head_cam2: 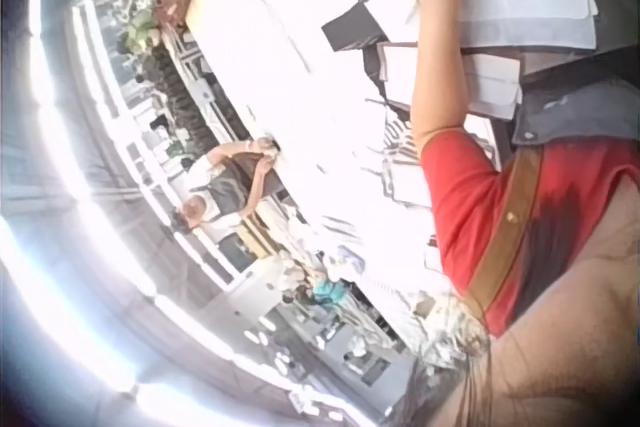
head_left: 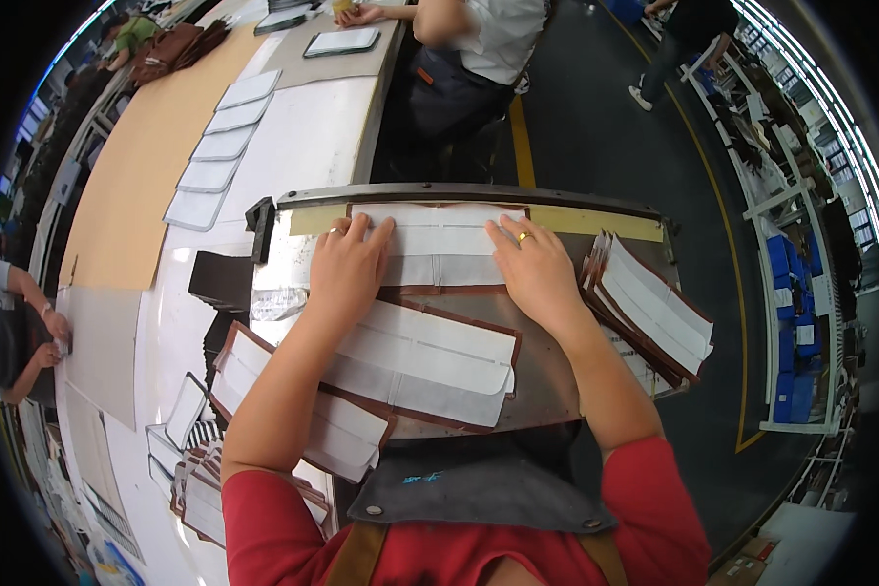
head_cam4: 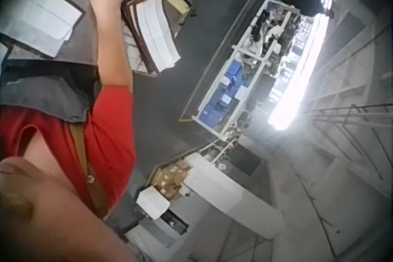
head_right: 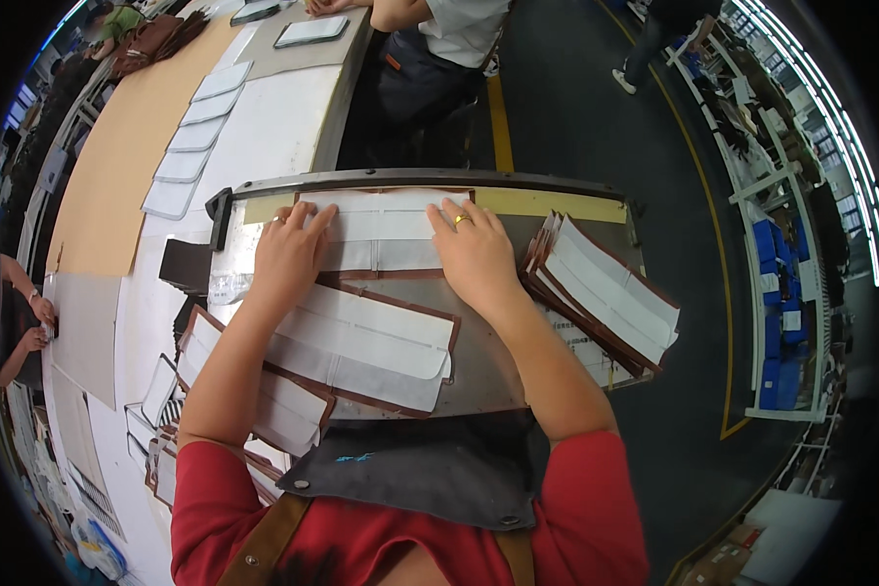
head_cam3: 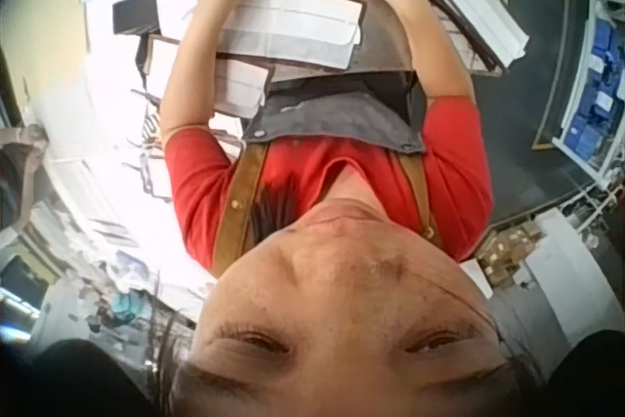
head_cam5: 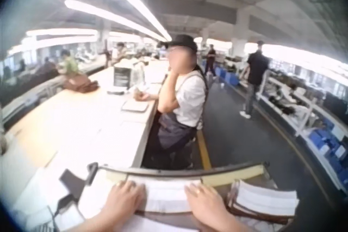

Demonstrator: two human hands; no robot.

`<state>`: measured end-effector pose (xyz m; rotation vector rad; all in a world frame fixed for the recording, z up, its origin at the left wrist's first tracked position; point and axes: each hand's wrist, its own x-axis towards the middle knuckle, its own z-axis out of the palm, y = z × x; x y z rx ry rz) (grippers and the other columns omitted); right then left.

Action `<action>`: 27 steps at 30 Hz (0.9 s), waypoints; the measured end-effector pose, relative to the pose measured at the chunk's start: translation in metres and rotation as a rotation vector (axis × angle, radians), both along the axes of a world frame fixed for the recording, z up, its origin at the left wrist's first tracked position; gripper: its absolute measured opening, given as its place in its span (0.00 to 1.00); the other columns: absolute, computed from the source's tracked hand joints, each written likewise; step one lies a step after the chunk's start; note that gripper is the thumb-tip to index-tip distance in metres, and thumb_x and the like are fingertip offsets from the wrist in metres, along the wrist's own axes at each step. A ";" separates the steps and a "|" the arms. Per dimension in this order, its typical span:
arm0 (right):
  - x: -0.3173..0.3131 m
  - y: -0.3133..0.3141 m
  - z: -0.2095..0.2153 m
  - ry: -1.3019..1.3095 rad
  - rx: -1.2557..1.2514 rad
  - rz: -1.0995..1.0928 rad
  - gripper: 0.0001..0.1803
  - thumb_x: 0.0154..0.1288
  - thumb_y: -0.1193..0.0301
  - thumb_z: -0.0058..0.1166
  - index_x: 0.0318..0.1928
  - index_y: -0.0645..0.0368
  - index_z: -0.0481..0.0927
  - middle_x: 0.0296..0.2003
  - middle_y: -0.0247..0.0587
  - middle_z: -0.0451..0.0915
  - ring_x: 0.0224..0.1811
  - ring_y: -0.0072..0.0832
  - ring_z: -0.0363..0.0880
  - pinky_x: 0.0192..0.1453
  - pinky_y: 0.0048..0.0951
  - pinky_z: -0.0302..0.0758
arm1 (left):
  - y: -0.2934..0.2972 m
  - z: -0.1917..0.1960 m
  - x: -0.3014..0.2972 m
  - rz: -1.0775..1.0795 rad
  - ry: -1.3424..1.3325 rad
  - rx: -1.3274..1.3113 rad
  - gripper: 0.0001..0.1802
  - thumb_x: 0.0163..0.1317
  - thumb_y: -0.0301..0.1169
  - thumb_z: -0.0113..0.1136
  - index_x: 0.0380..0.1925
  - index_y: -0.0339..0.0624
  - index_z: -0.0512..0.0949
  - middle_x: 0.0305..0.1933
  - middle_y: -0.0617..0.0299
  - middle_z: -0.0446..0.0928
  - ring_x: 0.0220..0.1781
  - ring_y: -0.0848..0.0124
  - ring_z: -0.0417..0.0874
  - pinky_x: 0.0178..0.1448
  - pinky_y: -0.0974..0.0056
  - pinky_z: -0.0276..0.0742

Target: The person repeatedly picks up white paper sheets and brown cardboard frames from a table, inserts the paper into the frames, and presses the assembly into a metal jig to secure it. The finished units are stacked on the table to the left.

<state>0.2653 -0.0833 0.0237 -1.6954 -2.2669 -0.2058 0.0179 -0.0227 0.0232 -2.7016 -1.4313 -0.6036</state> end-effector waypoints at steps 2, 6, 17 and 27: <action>0.002 -0.006 0.002 0.035 -0.026 0.009 0.20 0.63 0.69 0.52 0.56 0.58 0.74 0.53 0.45 0.75 0.56 0.42 0.72 0.60 0.42 0.67 | -0.001 0.002 -0.001 0.011 0.032 -0.117 0.16 0.60 0.30 0.56 0.50 0.45 0.74 0.49 0.53 0.72 0.52 0.53 0.74 0.51 0.55 0.72; -0.007 -0.003 0.010 0.150 -0.080 0.035 0.19 0.61 0.69 0.54 0.53 0.59 0.75 0.50 0.43 0.74 0.54 0.39 0.70 0.58 0.40 0.65 | 0.007 -0.006 -0.013 0.119 -0.066 -0.169 0.22 0.58 0.34 0.60 0.52 0.43 0.70 0.54 0.53 0.69 0.55 0.52 0.71 0.56 0.54 0.67; -0.091 0.091 -0.012 0.346 -0.146 0.401 0.17 0.58 0.72 0.54 0.49 0.60 0.76 0.43 0.41 0.73 0.48 0.39 0.70 0.54 0.39 0.69 | 0.017 -0.019 -0.025 0.098 -0.176 -0.089 0.30 0.55 0.44 0.64 0.56 0.47 0.69 0.57 0.58 0.68 0.60 0.55 0.68 0.63 0.52 0.58; -0.048 0.061 0.008 0.165 -0.061 0.240 0.10 0.58 0.68 0.57 0.39 0.59 0.78 0.36 0.38 0.74 0.43 0.38 0.73 0.47 0.36 0.72 | 0.008 -0.008 -0.014 0.143 -0.001 -0.057 0.21 0.57 0.43 0.61 0.49 0.48 0.75 0.45 0.63 0.73 0.50 0.61 0.73 0.56 0.55 0.62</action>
